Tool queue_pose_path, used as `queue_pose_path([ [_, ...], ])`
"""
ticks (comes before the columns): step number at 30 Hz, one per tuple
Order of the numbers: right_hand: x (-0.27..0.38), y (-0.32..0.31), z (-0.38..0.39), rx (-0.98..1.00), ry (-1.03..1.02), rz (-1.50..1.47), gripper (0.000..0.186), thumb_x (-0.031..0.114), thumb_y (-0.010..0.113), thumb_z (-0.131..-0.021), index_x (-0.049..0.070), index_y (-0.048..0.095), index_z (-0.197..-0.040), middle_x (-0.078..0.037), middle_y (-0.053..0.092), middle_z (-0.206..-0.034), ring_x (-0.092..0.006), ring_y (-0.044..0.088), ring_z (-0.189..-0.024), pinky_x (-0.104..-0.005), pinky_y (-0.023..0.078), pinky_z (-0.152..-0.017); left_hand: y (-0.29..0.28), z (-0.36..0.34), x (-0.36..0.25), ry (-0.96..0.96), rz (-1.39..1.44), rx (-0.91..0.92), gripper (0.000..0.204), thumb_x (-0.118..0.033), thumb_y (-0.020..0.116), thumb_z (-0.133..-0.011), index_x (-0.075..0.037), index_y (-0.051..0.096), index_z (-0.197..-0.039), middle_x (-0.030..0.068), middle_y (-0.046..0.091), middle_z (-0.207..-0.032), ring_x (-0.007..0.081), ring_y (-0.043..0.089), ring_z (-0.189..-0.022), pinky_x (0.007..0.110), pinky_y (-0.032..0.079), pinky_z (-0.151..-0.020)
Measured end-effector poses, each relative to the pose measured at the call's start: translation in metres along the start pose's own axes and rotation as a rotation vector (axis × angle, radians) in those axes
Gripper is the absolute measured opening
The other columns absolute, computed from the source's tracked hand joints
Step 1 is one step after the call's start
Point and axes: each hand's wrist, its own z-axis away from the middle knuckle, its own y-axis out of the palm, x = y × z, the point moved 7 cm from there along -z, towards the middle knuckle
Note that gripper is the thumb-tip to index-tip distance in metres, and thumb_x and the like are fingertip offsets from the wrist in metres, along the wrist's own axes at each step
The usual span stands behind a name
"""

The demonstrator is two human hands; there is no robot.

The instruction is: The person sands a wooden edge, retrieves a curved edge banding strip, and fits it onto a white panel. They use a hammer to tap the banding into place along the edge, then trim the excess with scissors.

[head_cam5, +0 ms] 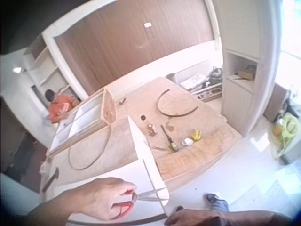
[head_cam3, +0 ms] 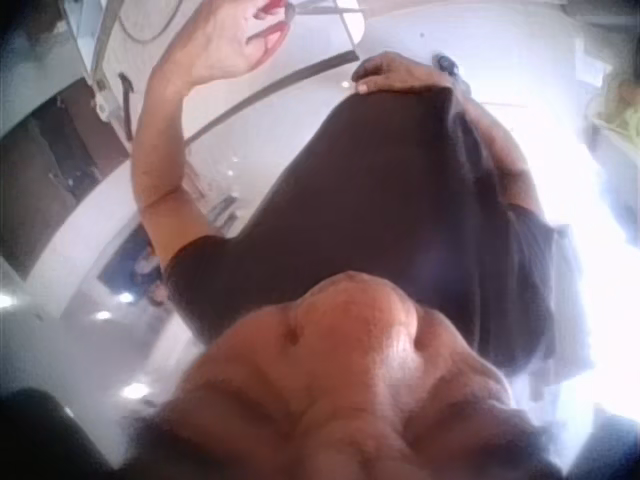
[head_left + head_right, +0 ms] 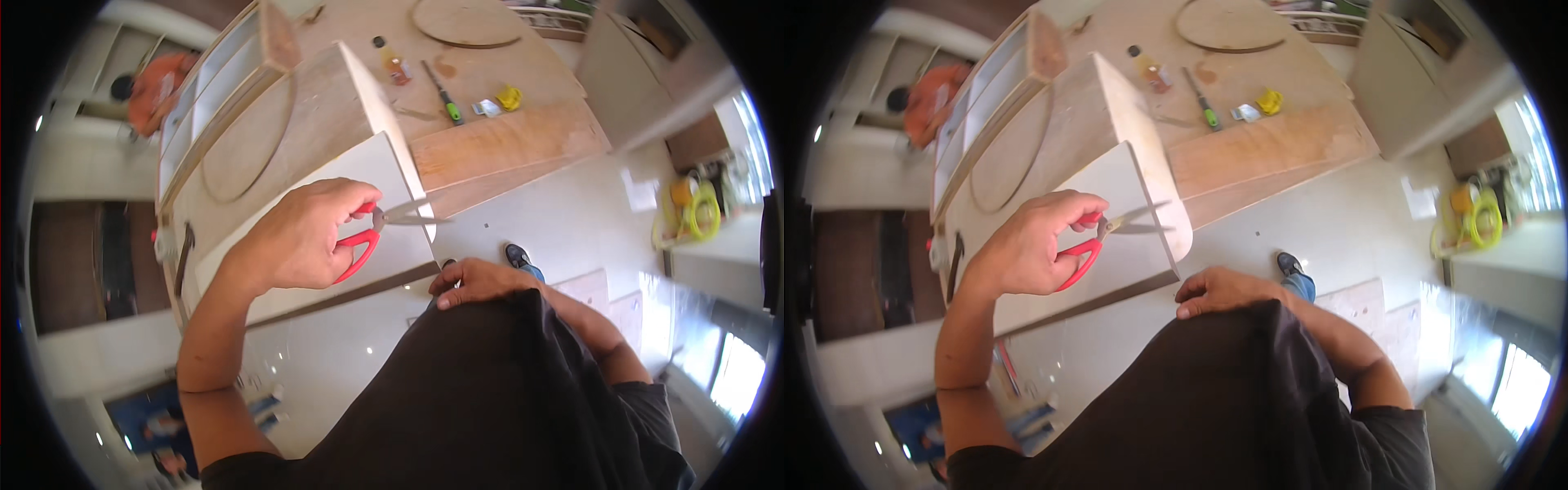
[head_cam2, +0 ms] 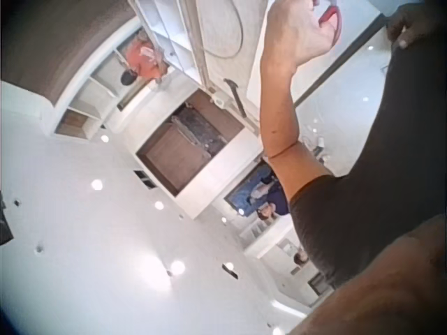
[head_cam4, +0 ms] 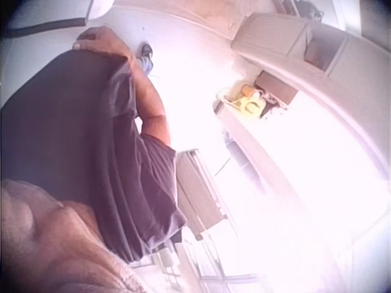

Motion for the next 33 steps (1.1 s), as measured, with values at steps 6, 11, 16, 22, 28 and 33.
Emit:
queue_pose_path([
  [6,0.007,0.048,0.006,-0.299,0.021,-0.195,0.087,0.067,0.071,-0.097,-0.004,0.061,-0.147,-0.027,0.068,-0.141,-0.0393,0.062,-0.136,-0.0463,0.05,-0.114,0.017,-0.05,0.009,0.141,-0.201,0.625,0.036,-0.003,0.076,-0.079,0.003,0.068,-0.114,0.0181,0.075,-0.096,0.036,0.072,-0.085,0.042,0.058,-0.076],
  [11,0.032,0.066,-0.005,-0.433,-0.033,-0.186,0.094,0.075,0.067,-0.095,-0.005,0.063,-0.144,-0.027,0.069,-0.137,-0.0414,0.065,-0.131,-0.0476,0.051,-0.112,0.034,-0.072,-0.003,0.173,-0.395,0.853,0.035,-0.01,0.076,-0.081,0.004,0.069,-0.112,0.0218,0.072,-0.093,0.0376,0.069,-0.081,0.042,0.056,-0.073],
  [16,0.042,0.076,-0.041,-0.572,-0.186,-0.169,0.084,0.076,0.064,-0.096,0.003,0.071,-0.136,-0.028,0.074,-0.12,-0.0403,0.071,-0.118,-0.0506,0.055,-0.099,0.054,-0.083,-0.014,0.243,-0.513,1.012,0.034,-0.011,0.075,-0.083,0.005,0.068,-0.113,0.022,0.071,-0.092,0.0378,0.067,-0.08,0.043,0.055,-0.074],
  [22,0.037,0.076,-0.044,-0.725,-0.216,-0.44,0.076,0.07,0.06,-0.102,-0.002,0.077,-0.118,-0.023,0.076,-0.097,-0.036,0.074,-0.097,-0.0452,0.056,-0.087,0.075,-0.091,-0.024,0.223,-0.484,1.118,0.031,-0.01,0.072,-0.081,0.003,0.071,-0.11,0.0225,0.07,-0.084,0.0424,0.067,-0.08,0.048,0.053,-0.071],
  [28,0.038,0.072,-0.044,-0.807,-0.257,-0.512,0.071,0.067,0.059,-0.105,-0.001,0.077,-0.109,-0.021,0.075,-0.088,-0.0334,0.072,-0.087,-0.0446,0.057,-0.08,0.078,-0.105,-0.043,0.474,-0.69,1.121,0.039,-0.011,0.075,-0.085,0.003,0.069,-0.122,0.0247,0.072,-0.101,0.0444,0.068,-0.094,0.048,0.055,-0.082],
  [33,0.037,0.066,-0.046,-0.825,-0.295,-0.486,0.07,0.067,0.058,-0.105,-0.001,0.076,-0.109,-0.021,0.074,-0.088,-0.0365,0.071,-0.086,-0.045,0.056,-0.081,0.082,-0.103,-0.047,0.309,-0.783,1.241,0.042,-0.012,0.075,-0.086,0.004,0.07,-0.125,0.0255,0.072,-0.1,0.0467,0.067,-0.096,0.051,0.054,-0.083],
])
